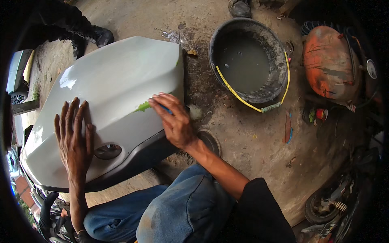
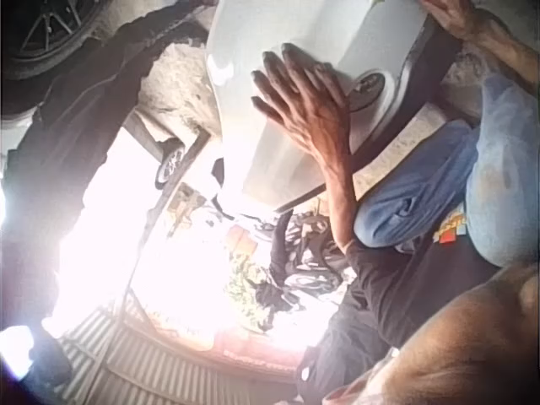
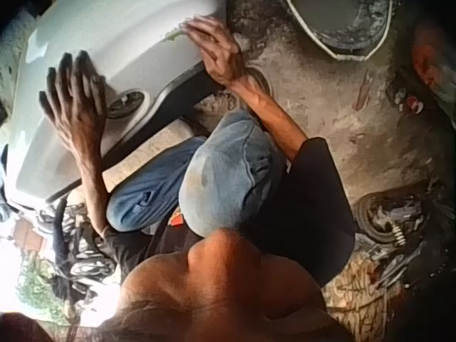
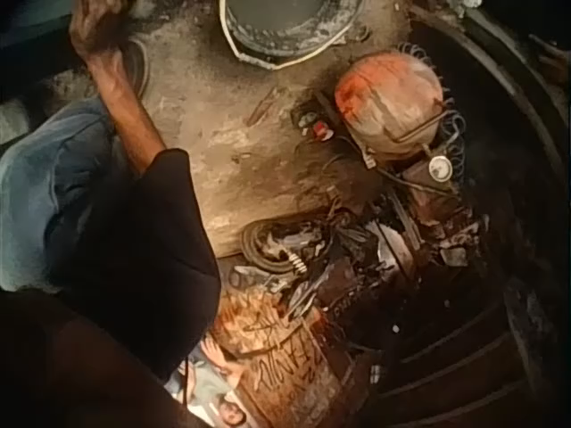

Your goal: Sanding a white car bumper part with sandpaper and water.

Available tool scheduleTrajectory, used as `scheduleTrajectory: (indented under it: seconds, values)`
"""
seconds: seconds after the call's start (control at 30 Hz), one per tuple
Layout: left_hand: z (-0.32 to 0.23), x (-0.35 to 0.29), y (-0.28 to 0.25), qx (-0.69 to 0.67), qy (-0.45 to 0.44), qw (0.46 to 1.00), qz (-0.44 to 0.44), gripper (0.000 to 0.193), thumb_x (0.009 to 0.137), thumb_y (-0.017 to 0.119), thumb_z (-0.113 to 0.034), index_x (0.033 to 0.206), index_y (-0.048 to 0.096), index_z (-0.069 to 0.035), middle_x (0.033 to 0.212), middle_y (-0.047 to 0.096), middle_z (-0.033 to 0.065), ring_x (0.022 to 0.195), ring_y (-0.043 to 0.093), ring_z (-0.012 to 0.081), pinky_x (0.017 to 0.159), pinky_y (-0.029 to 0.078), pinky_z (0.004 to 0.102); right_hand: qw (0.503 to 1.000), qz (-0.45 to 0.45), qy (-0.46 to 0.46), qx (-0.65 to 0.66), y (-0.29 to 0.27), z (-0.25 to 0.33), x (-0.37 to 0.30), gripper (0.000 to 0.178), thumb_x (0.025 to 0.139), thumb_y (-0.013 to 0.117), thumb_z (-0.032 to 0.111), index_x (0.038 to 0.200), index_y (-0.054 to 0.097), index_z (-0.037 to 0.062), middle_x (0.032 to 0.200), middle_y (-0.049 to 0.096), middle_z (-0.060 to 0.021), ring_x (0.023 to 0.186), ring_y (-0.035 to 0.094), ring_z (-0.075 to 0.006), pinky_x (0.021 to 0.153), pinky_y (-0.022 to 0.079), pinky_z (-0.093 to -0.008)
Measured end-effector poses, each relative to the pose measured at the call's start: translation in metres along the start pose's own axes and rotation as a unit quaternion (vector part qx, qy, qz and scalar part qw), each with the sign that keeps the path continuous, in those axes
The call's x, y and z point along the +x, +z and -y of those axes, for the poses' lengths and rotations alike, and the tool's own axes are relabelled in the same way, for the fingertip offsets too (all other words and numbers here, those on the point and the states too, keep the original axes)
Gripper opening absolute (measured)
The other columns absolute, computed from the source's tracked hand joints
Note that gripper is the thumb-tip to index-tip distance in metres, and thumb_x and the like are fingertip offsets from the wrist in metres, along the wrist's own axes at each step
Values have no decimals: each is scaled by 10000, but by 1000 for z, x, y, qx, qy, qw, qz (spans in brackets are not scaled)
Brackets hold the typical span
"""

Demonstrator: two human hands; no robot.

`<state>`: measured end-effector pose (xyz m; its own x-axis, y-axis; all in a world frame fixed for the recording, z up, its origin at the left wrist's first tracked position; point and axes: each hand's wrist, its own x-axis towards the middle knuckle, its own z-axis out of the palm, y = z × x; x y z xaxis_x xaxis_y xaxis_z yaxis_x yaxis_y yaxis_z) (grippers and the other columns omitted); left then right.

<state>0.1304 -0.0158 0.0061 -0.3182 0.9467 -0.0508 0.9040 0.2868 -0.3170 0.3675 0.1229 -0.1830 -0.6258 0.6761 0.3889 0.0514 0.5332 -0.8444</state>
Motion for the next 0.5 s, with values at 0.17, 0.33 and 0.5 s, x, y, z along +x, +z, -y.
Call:
scheduleTrajectory:
  seconds: [0.17, 0.33, 0.5]
  values:
    - [-3, 3, 3, -11, -1, 1000, -6, 562, 1046, 614, -235, 1601, 560, -169, 1699, 479, 93, 1635, 333, 333, 1367, 171, 564, 993, -44, 105, 7, -10, -34, -9, 640, 900, 527, -125, 1501, 661, 47, 1486, 624, -151, 1434, 564, -367, 1256, 433, -481]
    - [0, 2, 1, -1, 2, 1000, -1, 560, 1048, 609, -244, 1600, 560, -169, 1698, 477, 96, 1632, 336, 342, 1367, 169, 568, 999, -33, 15, -5, 5, -3, -3, 664, 873, 522, -136, 1501, 655, 32, 1473, 631, -155, 1428, 572, -362, 1252, 443, -469]
    - [0, 2, 0, -1, -3, 1000, -11, 535, 1079, 582, -256, 1607, 550, -172, 1697, 482, 99, 1626, 353, 335, 1361, 193, 556, 997, -48, 63, -23, -1, -20, -5, 661, 867, 531, -134, 1491, 665, 34, 1445, 643, -155, 1415, 572, -370, 1246, 444, -488]
